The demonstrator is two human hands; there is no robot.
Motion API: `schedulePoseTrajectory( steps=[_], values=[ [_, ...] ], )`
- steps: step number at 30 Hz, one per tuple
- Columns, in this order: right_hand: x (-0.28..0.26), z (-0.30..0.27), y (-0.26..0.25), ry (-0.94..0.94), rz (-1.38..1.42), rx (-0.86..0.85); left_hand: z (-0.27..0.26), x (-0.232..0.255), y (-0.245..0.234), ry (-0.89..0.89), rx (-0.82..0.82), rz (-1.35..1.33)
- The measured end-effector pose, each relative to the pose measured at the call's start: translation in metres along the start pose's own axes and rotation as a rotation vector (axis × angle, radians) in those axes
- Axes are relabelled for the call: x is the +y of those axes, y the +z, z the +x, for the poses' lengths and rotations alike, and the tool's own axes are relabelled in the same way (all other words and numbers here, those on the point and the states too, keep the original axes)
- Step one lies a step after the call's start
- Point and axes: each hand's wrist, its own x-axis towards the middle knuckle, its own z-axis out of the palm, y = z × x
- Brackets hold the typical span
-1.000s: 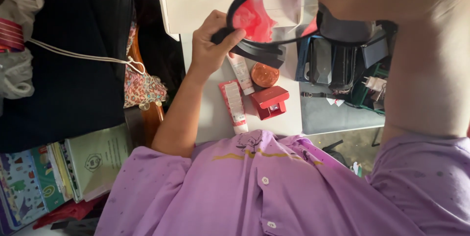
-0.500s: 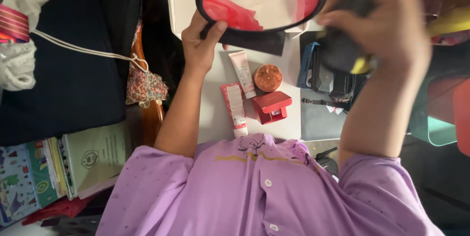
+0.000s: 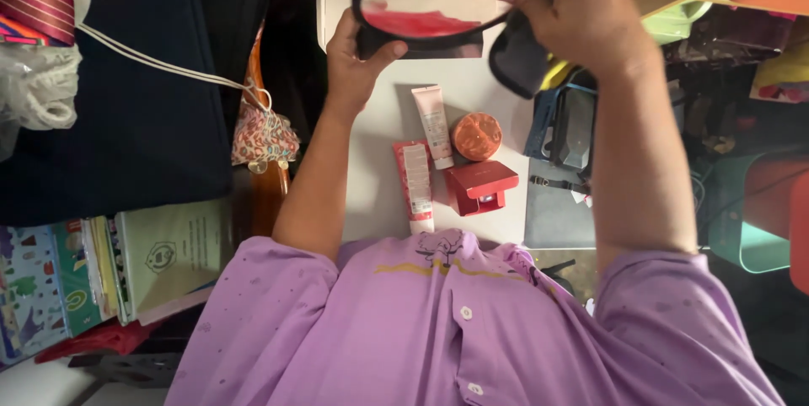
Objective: Organizing and cleaning various electronic accessories and items on a desk.
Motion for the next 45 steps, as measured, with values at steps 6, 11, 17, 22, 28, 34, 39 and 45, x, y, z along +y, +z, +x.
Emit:
schedulePoseTrajectory(
  steps=[6,11,17,22,28,34,39,45],
  values=[
    [-0.009,0.028,-0.014,0.002,-0.368,-0.157,0.008,0.002,-0.005,0.028,-0.093,0.214],
    [0.000,0.029,0.000,-0.049,-0.462,-0.239,0.010,0.000,0.000,0.123,-0.126,0.354],
    [-0.021,0.030,-0.011,-0.025,-0.344,-0.179,0.011,-0.029,-0.005,0.114,-0.021,0.208],
    [0.000,0.014,-0.003,0.013,-0.220,-0.061,0.008,-0.044,-0.019,0.022,0.045,0.111],
    [0.044,-0.027,0.063,0.238,0.131,-0.101,0.004,-0.058,-0.023,-0.054,0.116,-0.058],
    [0.038,-0.039,0.105,0.515,0.651,0.127,-0.003,-0.046,-0.009,-0.096,0.121,-0.022],
    [0.035,-0.030,0.088,0.307,0.650,0.307,0.002,-0.024,0.001,-0.093,0.056,0.128],
    [0.006,-0.008,0.026,0.362,0.104,0.125,0.003,-0.027,0.004,-0.097,-0.057,0.220]
  ],
)
